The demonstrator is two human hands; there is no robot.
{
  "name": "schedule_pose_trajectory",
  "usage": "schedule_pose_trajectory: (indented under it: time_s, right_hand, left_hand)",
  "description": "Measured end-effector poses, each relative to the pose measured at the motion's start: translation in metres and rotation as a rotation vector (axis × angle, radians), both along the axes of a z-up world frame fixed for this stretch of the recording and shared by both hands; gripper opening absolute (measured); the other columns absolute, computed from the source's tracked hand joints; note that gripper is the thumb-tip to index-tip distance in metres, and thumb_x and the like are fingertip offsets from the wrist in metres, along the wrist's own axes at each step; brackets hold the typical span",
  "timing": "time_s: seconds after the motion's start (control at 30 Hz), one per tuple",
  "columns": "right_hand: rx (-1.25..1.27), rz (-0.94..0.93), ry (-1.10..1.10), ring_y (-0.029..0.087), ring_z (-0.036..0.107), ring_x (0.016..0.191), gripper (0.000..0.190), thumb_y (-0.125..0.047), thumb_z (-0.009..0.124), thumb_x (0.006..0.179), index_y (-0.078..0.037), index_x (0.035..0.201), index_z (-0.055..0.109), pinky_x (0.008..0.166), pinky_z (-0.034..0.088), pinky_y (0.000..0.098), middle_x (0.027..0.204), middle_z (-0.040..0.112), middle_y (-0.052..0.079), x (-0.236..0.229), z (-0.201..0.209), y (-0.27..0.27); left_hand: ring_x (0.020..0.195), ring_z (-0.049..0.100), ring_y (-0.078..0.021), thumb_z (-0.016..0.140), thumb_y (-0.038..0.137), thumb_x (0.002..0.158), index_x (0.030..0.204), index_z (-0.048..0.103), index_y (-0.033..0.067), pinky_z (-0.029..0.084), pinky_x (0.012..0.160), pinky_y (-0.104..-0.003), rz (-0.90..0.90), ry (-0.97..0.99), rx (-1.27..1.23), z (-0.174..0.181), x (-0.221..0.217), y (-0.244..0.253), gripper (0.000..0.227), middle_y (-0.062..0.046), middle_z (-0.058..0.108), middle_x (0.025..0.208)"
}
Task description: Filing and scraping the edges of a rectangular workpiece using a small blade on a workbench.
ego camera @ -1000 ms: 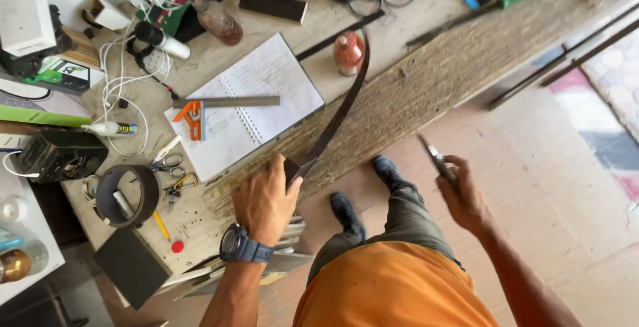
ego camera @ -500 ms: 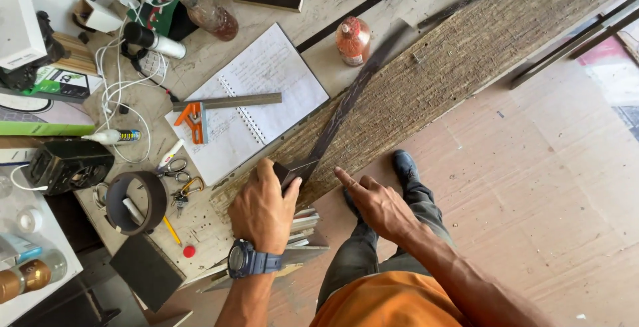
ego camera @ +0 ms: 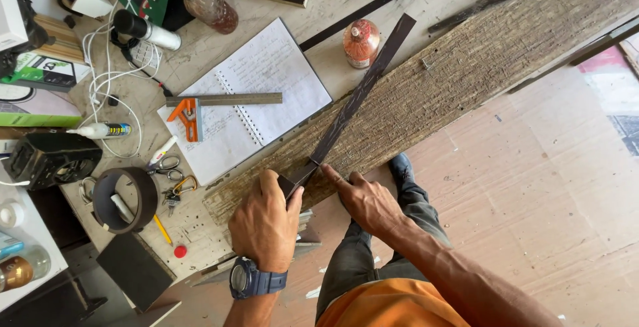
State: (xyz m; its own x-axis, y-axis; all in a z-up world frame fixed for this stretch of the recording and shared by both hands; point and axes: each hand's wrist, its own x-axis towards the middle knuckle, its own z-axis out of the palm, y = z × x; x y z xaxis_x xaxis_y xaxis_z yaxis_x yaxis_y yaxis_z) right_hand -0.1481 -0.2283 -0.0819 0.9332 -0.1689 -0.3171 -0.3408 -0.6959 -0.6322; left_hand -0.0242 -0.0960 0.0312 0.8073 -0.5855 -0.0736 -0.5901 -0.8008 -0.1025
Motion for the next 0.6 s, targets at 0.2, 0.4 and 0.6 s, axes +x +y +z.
schedule_pose_trajectory:
  time_s: [0.2, 0.4, 0.6]
  right_hand:
    - [-0.035, 0.037, 0.061, 0.041, 0.059, 0.051, 0.062, -0.011, 0.037, 0.108, -0.024, 0.166, 0.018, 0.044, 0.047, 0.0505, 0.092, 0.058, 0.021, 0.001, 0.008, -0.001]
    - [-0.081, 0.042, 0.055, 0.022, 0.048, 0.041, 0.067, -0.004, 0.045, 0.105, -0.019, 0.166, 0.021, 0.035, 0.039, 0.0389, 0.074, 0.057, 0.012, -0.011, 0.010, -0.007]
    - [-0.111, 0.068, 0.141, 0.042, 0.061, 0.050, 0.078, 0.000, 0.045, 0.100, -0.027, 0.167, 0.015, 0.043, 0.049, 0.0529, 0.090, 0.058, 0.019, -0.011, 0.017, 0.000]
  left_hand:
    - [0.062, 0.068, -0.0182, 0.084, 0.050, 0.085, 0.103, 0.058, 0.0162, 0.053, 0.047, -0.034, -0.013, -0.006, -0.018, 0.003, -0.002, -0.001, 0.047, -0.002, 0.073, 0.089]
    - [0.062, 0.063, -0.0159, 0.086, 0.050, 0.084, 0.098, 0.056, 0.0183, 0.050, 0.046, -0.032, -0.009, -0.034, -0.020, 0.004, -0.002, -0.001, 0.047, 0.001, 0.070, 0.083]
    - [0.062, 0.064, -0.0172, 0.087, 0.048, 0.085, 0.099, 0.055, 0.0164, 0.049, 0.046, -0.033, -0.017, -0.036, -0.053, 0.005, -0.003, -0.001, 0.046, 0.000, 0.070, 0.084]
